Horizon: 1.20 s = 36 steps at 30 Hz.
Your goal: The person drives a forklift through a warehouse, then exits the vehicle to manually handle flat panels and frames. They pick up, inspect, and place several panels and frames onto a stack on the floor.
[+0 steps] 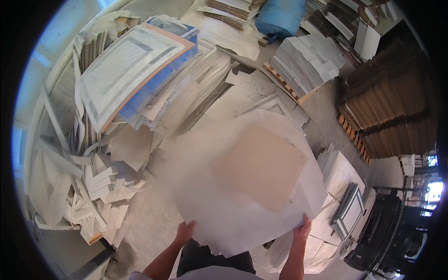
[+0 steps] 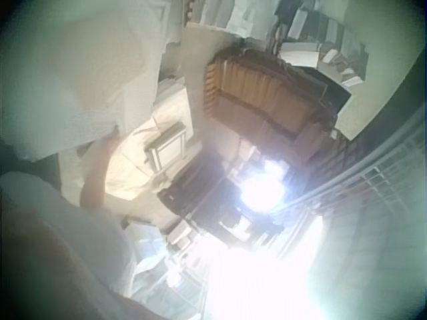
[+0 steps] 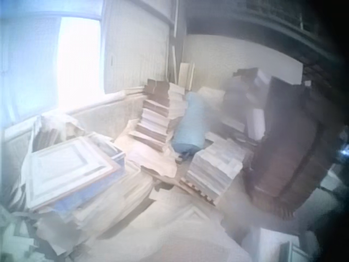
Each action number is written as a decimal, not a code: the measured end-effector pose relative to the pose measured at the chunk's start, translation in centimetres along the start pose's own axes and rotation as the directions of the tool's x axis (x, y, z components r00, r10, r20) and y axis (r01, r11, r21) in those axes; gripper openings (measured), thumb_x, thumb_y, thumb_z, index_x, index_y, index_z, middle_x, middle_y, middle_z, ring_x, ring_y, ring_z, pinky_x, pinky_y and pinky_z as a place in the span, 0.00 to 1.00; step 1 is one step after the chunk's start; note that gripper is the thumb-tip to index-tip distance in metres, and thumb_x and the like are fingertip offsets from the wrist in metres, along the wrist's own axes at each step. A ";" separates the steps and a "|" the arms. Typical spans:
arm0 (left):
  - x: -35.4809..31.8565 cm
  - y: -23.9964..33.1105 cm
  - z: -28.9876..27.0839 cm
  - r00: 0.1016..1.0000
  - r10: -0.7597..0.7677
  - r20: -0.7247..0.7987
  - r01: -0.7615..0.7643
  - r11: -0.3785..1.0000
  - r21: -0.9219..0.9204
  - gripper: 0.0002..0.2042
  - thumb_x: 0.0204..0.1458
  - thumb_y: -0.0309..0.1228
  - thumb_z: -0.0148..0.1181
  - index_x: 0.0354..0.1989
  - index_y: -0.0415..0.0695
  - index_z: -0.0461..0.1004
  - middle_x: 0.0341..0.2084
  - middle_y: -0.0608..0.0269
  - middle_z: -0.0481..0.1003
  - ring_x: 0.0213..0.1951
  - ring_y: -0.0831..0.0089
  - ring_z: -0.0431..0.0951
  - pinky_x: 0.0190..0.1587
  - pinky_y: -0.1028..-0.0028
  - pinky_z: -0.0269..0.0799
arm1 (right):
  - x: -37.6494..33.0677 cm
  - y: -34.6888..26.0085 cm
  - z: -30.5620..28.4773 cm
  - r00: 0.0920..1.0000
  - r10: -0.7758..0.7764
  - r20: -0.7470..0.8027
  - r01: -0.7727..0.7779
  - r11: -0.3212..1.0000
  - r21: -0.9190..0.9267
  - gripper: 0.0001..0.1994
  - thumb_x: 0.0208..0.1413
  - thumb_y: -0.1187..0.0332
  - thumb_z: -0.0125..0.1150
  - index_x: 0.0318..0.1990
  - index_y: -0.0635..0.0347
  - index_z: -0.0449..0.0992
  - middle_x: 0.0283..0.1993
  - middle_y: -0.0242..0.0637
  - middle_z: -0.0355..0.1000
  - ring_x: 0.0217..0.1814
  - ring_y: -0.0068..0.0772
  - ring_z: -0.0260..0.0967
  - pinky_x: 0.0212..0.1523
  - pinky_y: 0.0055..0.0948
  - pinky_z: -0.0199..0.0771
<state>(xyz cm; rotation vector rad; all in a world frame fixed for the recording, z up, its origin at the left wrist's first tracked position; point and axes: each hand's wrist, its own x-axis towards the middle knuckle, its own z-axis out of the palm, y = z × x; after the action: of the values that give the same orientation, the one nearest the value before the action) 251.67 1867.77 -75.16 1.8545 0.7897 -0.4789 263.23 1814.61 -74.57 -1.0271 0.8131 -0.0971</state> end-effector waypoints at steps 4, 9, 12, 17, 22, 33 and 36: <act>-1.2 4.4 2.4 0.996 0.061 0.059 -0.063 0.997 0.044 0.22 0.58 0.45 0.55 0.42 0.34 0.78 0.31 0.41 0.80 0.38 0.50 0.82 0.40 0.58 0.75 | -3.7 -7.8 0.3 0.990 -0.115 0.083 0.110 0.992 0.061 0.24 0.57 0.65 0.60 0.61 0.64 0.68 0.59 0.43 0.70 0.61 0.43 0.67 0.62 0.47 0.68; -1.9 8.7 2.5 0.986 0.131 0.104 -0.133 0.991 0.011 0.20 0.59 0.44 0.52 0.48 0.39 0.76 0.34 0.41 0.79 0.40 0.44 0.80 0.42 0.54 0.74 | -6.2 -14.1 2.4 0.954 -0.278 0.112 0.275 0.960 0.045 0.28 0.58 0.64 0.59 0.64 0.64 0.63 0.61 0.44 0.67 0.62 0.44 0.66 0.63 0.47 0.66; -1.6 11.6 1.5 0.976 0.210 0.050 -0.209 0.978 -0.015 0.21 0.59 0.45 0.53 0.46 0.37 0.77 0.32 0.42 0.80 0.39 0.46 0.81 0.41 0.56 0.74 | -6.0 -16.9 3.9 0.916 -0.351 0.192 0.346 0.936 0.060 0.27 0.59 0.63 0.59 0.64 0.65 0.64 0.61 0.45 0.67 0.62 0.44 0.65 0.63 0.47 0.66; -1.6 16.9 -0.6 0.985 0.165 0.054 -0.159 0.983 -0.096 0.23 0.59 0.45 0.57 0.48 0.35 0.77 0.37 0.44 0.81 0.42 0.55 0.82 0.45 0.61 0.74 | -6.9 -21.9 5.5 0.823 -0.516 0.239 0.553 0.824 -0.126 0.27 0.60 0.61 0.59 0.62 0.68 0.65 0.62 0.46 0.66 0.64 0.43 0.64 0.65 0.45 0.64; -2.3 22.8 -3.5 0.938 0.344 -0.038 -0.346 0.938 -0.028 0.23 0.59 0.44 0.58 0.51 0.34 0.75 0.42 0.45 0.80 0.46 0.59 0.81 0.48 0.63 0.74 | -9.2 -28.6 13.1 0.888 -0.460 -0.003 0.456 0.880 0.130 0.24 0.59 0.64 0.60 0.61 0.65 0.68 0.62 0.44 0.67 0.64 0.43 0.64 0.67 0.44 0.63; 5.0 34.3 -34.2 0.850 0.280 -0.446 -0.524 0.519 -0.675 0.24 0.53 0.27 0.63 0.59 0.40 0.71 0.51 0.53 0.76 0.49 0.60 0.79 0.53 0.67 0.75 | -8.8 -36.9 55.1 0.496 -0.422 0.759 0.661 0.750 -0.016 0.20 0.67 0.61 0.42 0.61 0.59 0.71 0.44 0.40 0.69 0.44 0.35 0.67 0.52 0.40 0.72; 9.8 33.0 -46.2 0.831 0.397 -0.390 -0.550 0.479 -0.684 0.20 0.58 0.34 0.61 0.57 0.38 0.71 0.50 0.57 0.77 0.48 0.61 0.80 0.47 0.59 0.81 | -11.2 -31.5 61.3 0.448 -0.401 0.799 0.894 0.196 -0.402 0.20 0.55 0.54 0.62 0.46 0.61 0.78 0.39 0.45 0.79 0.41 0.45 0.76 0.46 0.44 0.76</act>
<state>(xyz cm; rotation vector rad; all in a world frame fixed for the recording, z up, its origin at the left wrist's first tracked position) 280.63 1904.31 -41.31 1.1802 0.4258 0.3876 303.77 1846.70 -27.60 -2.1889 -0.3425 -0.2153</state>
